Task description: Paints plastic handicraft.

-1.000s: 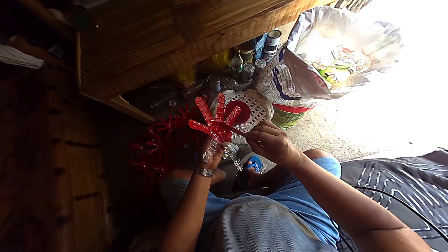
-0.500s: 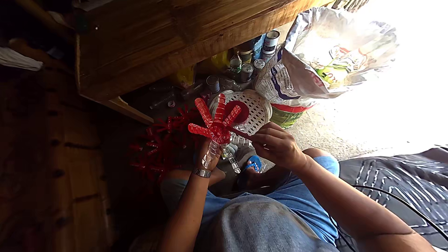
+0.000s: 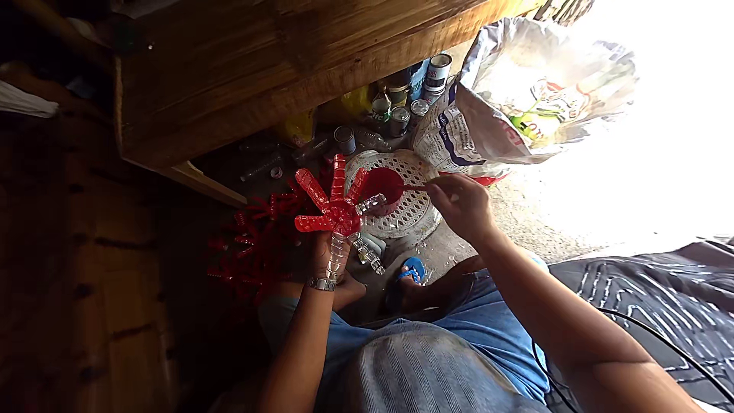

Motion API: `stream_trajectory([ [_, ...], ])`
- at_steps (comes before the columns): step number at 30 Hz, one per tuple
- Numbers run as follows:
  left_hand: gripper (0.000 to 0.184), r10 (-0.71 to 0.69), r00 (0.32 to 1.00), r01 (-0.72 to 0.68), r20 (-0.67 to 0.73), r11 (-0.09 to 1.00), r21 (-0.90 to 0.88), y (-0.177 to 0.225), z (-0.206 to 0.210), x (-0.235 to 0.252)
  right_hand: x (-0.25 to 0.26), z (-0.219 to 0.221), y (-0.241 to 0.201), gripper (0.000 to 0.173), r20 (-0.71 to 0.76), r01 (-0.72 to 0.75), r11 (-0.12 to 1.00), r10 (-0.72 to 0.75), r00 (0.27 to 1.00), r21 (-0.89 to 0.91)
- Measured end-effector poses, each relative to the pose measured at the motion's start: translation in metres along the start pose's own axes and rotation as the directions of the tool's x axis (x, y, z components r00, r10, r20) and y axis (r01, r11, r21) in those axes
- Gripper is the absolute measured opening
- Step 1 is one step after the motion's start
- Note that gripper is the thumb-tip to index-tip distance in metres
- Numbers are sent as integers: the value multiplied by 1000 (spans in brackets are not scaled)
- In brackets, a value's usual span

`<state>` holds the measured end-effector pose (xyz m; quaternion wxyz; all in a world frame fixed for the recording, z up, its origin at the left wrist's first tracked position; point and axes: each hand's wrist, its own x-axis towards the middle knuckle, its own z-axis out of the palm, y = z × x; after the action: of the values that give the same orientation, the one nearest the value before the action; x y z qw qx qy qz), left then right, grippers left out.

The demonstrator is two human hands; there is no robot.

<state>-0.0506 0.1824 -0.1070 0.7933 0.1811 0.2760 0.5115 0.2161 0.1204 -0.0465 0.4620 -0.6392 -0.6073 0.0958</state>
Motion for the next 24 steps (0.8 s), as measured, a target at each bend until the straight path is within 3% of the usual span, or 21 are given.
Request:
stream_trajectory([
  [3,31,17,1000,-17,-13,1000,-15,4,-1,-1,34,20,13,22,156,-127,990,136,978,-69],
  [8,46,16,998,-17,-53,1000,-8,10,-9,-2,73,55,27,23,508,-114,965,222,832,-235],
  [10,46,19,999,-20,-34,999,-27,12,-12,-2,76,60,25,23,552,-123,957,253,795,-262],
  [13,41,25,999,-22,32,996,-88,10,-19,2,65,52,31,21,473,-72,979,155,867,-189],
  [17,51,-4,999,7,35,996,-84,0,-11,8,38,26,27,19,212,-105,991,121,970,-85],
  [24,40,-30,999,28,41,998,50,-19,-13,15,-1,5,16,20,-40,-163,975,171,984,149],
])
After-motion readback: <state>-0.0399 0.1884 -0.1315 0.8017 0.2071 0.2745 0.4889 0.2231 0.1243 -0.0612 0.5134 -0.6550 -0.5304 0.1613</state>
